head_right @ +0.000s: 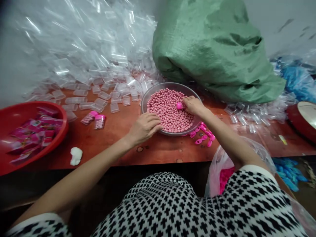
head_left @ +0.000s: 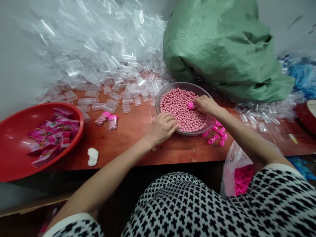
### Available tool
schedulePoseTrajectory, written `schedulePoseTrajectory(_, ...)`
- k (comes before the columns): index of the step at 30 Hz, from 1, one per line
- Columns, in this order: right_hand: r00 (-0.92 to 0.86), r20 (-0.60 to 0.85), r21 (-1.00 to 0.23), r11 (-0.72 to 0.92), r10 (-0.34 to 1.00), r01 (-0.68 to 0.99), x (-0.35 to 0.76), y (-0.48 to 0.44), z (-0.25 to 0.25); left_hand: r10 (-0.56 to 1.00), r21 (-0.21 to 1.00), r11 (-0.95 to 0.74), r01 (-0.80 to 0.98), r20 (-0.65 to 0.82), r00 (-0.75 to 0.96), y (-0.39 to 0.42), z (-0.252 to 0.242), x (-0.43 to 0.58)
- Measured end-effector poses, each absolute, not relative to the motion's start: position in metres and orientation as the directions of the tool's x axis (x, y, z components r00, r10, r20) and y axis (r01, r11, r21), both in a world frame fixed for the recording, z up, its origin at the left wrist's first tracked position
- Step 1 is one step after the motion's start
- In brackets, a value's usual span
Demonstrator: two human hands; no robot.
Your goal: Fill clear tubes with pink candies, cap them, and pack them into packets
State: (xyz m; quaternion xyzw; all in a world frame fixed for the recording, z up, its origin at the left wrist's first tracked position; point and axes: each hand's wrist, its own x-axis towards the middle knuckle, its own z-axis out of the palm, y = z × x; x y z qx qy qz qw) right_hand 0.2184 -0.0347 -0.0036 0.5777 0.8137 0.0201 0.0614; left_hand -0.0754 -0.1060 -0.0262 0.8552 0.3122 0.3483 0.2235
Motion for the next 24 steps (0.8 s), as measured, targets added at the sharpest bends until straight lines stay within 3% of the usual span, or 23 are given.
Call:
schedulePoseTrajectory(3,-0.343,-0.133,0.216,0.365,0.93,0.906,0.218,-0.029,-0.003,0.673,0.583,-0.721,0.374,0.465,0.575,-0.113,-0.029,-0.071)
schedulePoseTrajectory(5,-0.329,-0.085,0.187,0.339,0.941,0.922,0.21,-0.033,0.004,0.727,0.63,-0.677,0.38,0.492,0.48,-0.109,-0.027,-0.074)
schedulePoseTrajectory(7,-0.352,-0.009,0.059,0.352,0.936,0.934,0.197,-0.041,0.014,0.82,0.743,-0.568,0.355,0.472,0.324,-0.098,-0.023,-0.073)
schedulePoseTrajectory(10,-0.508,0.088,-0.132,0.516,0.857,0.847,0.168,-0.055,0.031,0.928,0.924,-0.355,0.14,0.329,0.178,-0.077,-0.015,-0.062)
schedulePoseTrajectory(12,-0.576,0.133,-0.203,0.591,0.807,0.781,0.151,-0.063,0.042,0.953,0.969,-0.247,-0.019,0.246,0.179,-0.07,-0.009,-0.055)
schedulePoseTrajectory(15,-0.575,0.227,-0.342,0.617,0.786,0.709,0.15,-0.08,0.054,0.969,0.974,-0.201,-0.1,0.213,0.129,-0.074,0.001,-0.069)
schedulePoseTrajectory(19,-0.269,0.292,-0.531,0.389,0.918,0.753,0.207,-0.125,0.055,0.954,0.968,-0.248,-0.03,0.239,-0.179,-0.09,-0.002,-0.143)
schedulePoseTrajectory(22,-0.108,0.123,-0.575,0.16,0.986,0.802,0.262,-0.167,0.034,0.976,0.97,-0.121,0.211,0.155,-0.152,-0.092,-0.026,-0.204)
schedulePoseTrajectory(24,-0.071,-0.023,-0.535,0.047,0.997,0.843,0.287,-0.191,0.013,0.99,0.937,-0.041,0.347,0.084,-0.111,-0.087,-0.048,-0.23)
